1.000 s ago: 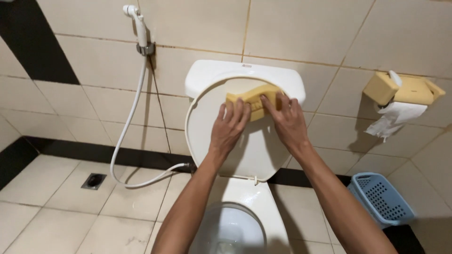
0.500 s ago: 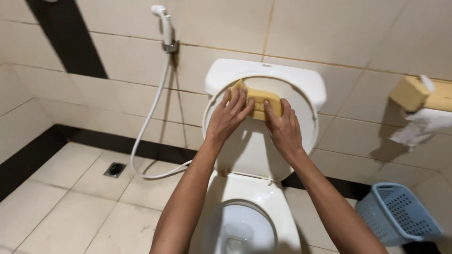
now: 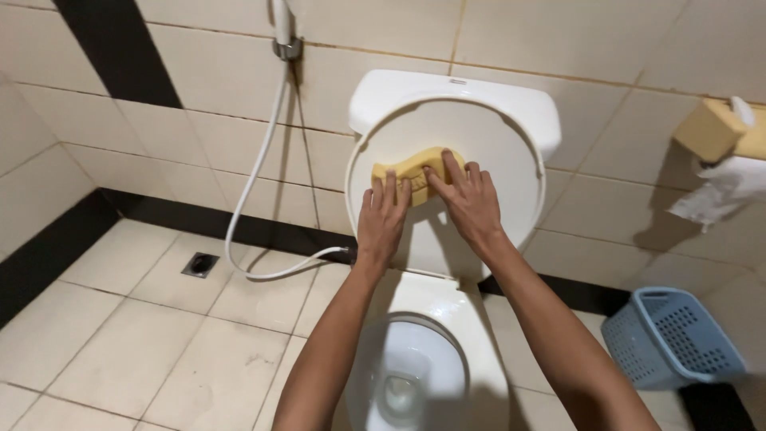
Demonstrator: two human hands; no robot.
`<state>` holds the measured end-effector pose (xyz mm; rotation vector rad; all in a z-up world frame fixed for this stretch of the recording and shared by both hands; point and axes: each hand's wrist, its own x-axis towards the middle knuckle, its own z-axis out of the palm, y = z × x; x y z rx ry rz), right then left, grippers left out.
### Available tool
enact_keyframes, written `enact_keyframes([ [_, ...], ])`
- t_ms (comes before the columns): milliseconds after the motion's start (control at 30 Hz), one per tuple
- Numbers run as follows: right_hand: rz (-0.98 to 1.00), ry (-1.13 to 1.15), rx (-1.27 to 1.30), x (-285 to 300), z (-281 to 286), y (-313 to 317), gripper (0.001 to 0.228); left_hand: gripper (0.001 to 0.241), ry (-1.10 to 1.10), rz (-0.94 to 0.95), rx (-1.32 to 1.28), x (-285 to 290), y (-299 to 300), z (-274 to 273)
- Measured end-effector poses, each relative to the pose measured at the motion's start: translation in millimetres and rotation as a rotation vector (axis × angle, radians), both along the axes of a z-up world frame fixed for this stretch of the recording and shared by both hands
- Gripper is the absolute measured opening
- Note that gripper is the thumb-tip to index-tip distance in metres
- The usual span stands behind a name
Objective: The person sprays cleaning solution onto the toilet seat and rim, then wipes the surfaces with a yellow sponge. They rinse the sponge under running water at the sink and continue wiping the toilet seat and rim.
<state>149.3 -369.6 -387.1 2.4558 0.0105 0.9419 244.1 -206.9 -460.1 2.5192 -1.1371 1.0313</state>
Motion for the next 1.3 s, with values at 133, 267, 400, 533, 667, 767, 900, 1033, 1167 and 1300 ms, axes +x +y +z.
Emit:
enact_keyframes([
  [133,-0.045,0.015,-0.034,-22,10,-24,0.055,0.071,0.049,-0.027,0.062,-18,-36,-6],
  [267,-0.084,-0.028,0.009,-57,23,-52,0.056,0.064,-0.014,-0.171,-0.073,-46,-63,10],
  [400,-0.111,-0.031,0.118,-92,31,-57,0.064,0.061,-0.162,-0.137,0.03,-65,-80,35],
  [533,-0.106,-0.02,0.246,-99,12,-56,0.06,0.058,-0.336,-0.123,0.116,-58,-84,35],
  [667,-0.128,-0.029,0.431,-98,-12,-52,0.058,0.053,-0.445,-0.159,0.164,-51,-81,33],
  [767,-0.143,0.009,0.509,-95,-24,-46,0.062,0.051,-0.477,-0.217,0.135,-37,-77,22],
  [900,-0.097,0.029,0.51,-70,-34,-33,0.069,0.053,-0.528,-0.217,0.185,6,-65,16],
  [1033,-0.069,0.057,0.493,-35,-15,-3,0.068,0.05,-0.492,-0.219,0.137,32,-18,33],
  [1167,0.028,0.021,0.459,1,-15,20,0.061,0.052,-0.422,-0.116,0.133,47,23,35],
  [1300,0.047,-0.029,0.263,22,-24,37,0.061,0.056,-0.317,-0.041,0.097,58,43,12],
])
